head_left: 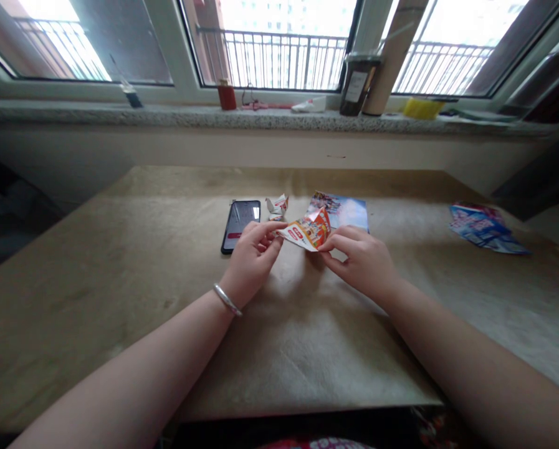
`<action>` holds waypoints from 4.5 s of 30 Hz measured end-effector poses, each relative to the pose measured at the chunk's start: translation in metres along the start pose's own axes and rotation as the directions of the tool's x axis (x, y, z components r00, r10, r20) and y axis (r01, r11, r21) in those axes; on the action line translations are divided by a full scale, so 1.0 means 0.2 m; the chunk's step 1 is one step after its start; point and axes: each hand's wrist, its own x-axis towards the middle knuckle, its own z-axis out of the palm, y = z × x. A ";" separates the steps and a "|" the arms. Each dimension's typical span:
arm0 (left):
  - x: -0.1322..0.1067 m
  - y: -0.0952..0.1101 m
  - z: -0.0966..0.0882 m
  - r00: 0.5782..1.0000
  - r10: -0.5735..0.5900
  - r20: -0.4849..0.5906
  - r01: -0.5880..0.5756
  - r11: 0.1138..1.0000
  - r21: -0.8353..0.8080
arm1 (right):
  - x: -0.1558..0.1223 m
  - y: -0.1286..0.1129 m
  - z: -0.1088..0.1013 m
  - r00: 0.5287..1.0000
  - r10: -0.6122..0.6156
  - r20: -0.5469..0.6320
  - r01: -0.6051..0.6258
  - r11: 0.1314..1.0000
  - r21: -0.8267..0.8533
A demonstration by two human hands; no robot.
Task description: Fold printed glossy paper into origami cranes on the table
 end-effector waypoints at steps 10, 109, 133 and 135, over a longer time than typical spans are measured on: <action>-0.01 0.00 0.01 0.997 -0.071 0.022 0.072 0.995 -0.073 | 0.01 0.00 0.00 0.993 -0.086 0.084 0.083 0.996 0.042; -0.03 0.04 -0.02 0.737 0.078 0.671 -0.420 0.830 0.366 | 0.00 0.09 0.09 0.958 0.054 0.283 -0.095 0.986 0.134; -0.05 0.02 -0.01 0.709 0.070 0.702 -0.413 0.848 0.332 | 0.00 0.11 0.11 0.885 0.391 0.253 -0.432 0.891 0.138; -0.05 0.02 -0.01 0.704 0.055 0.708 -0.409 0.846 0.341 | 0.00 0.12 0.11 0.870 0.414 0.269 -0.456 0.883 0.114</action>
